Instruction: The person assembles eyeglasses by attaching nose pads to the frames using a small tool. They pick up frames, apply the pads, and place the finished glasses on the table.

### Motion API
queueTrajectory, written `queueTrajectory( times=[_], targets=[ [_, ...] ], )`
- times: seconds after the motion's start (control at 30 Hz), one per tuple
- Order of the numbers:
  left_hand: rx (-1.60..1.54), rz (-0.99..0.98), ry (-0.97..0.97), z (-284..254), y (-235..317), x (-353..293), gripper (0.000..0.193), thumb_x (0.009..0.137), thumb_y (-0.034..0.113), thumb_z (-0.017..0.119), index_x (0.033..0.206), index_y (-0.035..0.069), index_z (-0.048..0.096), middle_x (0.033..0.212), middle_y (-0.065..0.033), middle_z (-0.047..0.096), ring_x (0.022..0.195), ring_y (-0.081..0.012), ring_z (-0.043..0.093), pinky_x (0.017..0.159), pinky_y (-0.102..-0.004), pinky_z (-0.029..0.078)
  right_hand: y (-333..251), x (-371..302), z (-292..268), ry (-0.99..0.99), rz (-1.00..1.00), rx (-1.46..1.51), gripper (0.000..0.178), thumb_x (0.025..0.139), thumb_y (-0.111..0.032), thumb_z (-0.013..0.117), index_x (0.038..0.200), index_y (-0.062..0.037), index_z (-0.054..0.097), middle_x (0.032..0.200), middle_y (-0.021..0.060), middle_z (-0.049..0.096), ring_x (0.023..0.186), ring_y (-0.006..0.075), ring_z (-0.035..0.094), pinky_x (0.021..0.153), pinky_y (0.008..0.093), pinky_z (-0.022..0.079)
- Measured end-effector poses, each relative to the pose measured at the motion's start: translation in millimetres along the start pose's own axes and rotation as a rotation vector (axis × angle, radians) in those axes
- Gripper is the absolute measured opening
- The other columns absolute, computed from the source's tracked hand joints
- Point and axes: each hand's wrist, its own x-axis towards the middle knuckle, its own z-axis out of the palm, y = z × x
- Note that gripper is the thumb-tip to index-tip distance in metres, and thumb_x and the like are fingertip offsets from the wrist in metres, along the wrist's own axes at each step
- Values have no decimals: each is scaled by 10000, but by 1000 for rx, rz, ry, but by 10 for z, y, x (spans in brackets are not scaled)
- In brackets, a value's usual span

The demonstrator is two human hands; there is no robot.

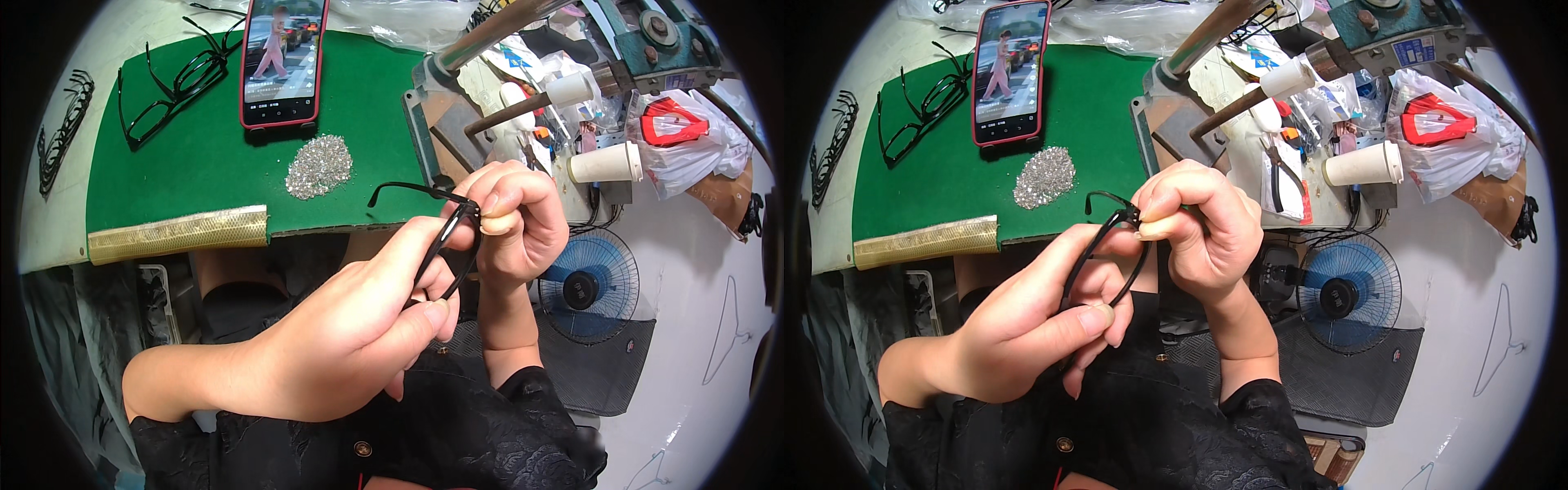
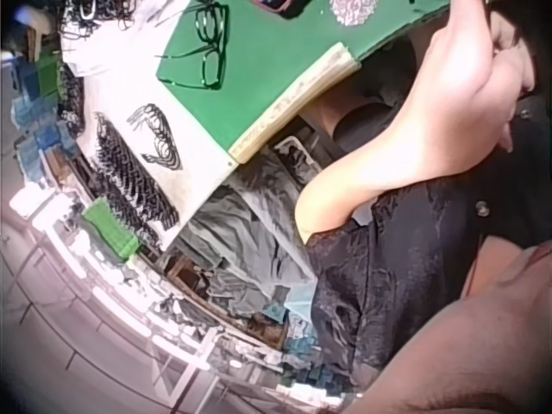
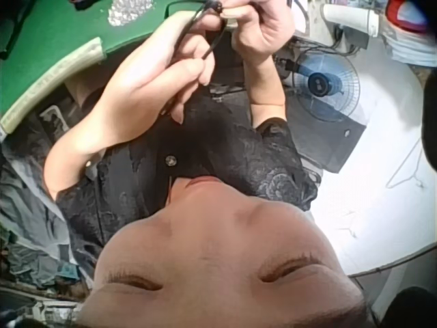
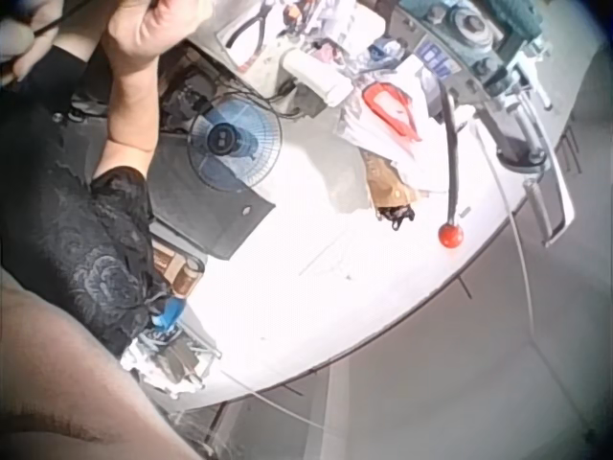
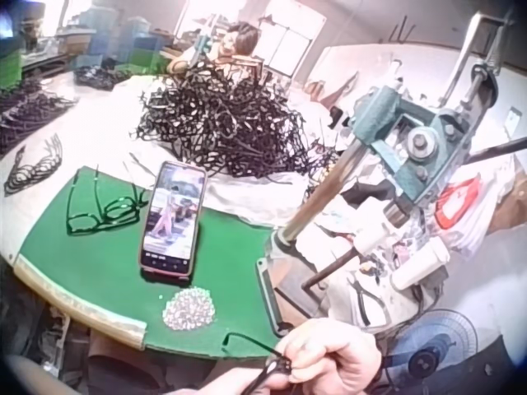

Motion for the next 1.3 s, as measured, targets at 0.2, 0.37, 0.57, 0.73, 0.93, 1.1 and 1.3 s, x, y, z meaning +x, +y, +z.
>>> queueTrajectory(
  times=[0.2,0.37,0.57,0.73,0.93,1.1,1.3],
  targets=[
    [16,-15,7,7,15,2,469,941,14,396,1380,17,232,896,-113,508,621,-101,481,513,-208,452,-13,-11,-15,7,-25,-32,224,903,-162,625,792,20,558,678,97,590,615,179,593,579,271,488],
    [-24,-9,-7,8,5,9,460,947,22,396,1376,18,231,897,-114,508,619,-103,480,515,-207,451,-16,-10,-39,3,-47,-79,230,887,-176,648,783,17,578,693,98,607,624,188,606,583,270,492],
    [-29,-13,-24,1,5,11,450,949,28,396,1369,14,236,895,-114,508,617,-104,479,514,-208,448,-10,-23,-69,10,-27,-23,210,873,-153,661,769,17,597,709,95,619,640,187,616,597,266,501],
    [27,-15,-14,-5,2,12,451,946,23,398,1368,9,240,894,-111,510,613,-101,478,508,-206,441,-36,-28,-68,15,163,241,148,842,-60,678,835,0,543,729,97,609,628,146,594,573,246,484],
    [142,58,-42,10,-39,30,438,952,19,386,1364,-4,242,895,-108,512,588,-97,479,504,-204,439,-45,-4,-153,-37,302,338,217,821,-56,695,854,-40,481,717,103,601,612,126,578,528,204,451],
    [136,46,-35,69,46,137,421,966,46,391,1355,-1,235,891,-108,507,585,-98,485,477,-204,438,-2,53,-230,-21,302,400,224,836,-87,694,862,-55,474,713,87,599,596,110,551,511,199,421],
    [34,160,4,184,231,616,374,943,73,425,1278,-6,279,864,-98,509,615,-118,507,442,-226,473,180,168,-331,292,126,296,189,906,-165,642,963,-54,499,770,17,540,596,54,444,523,176,350]
  ],
)
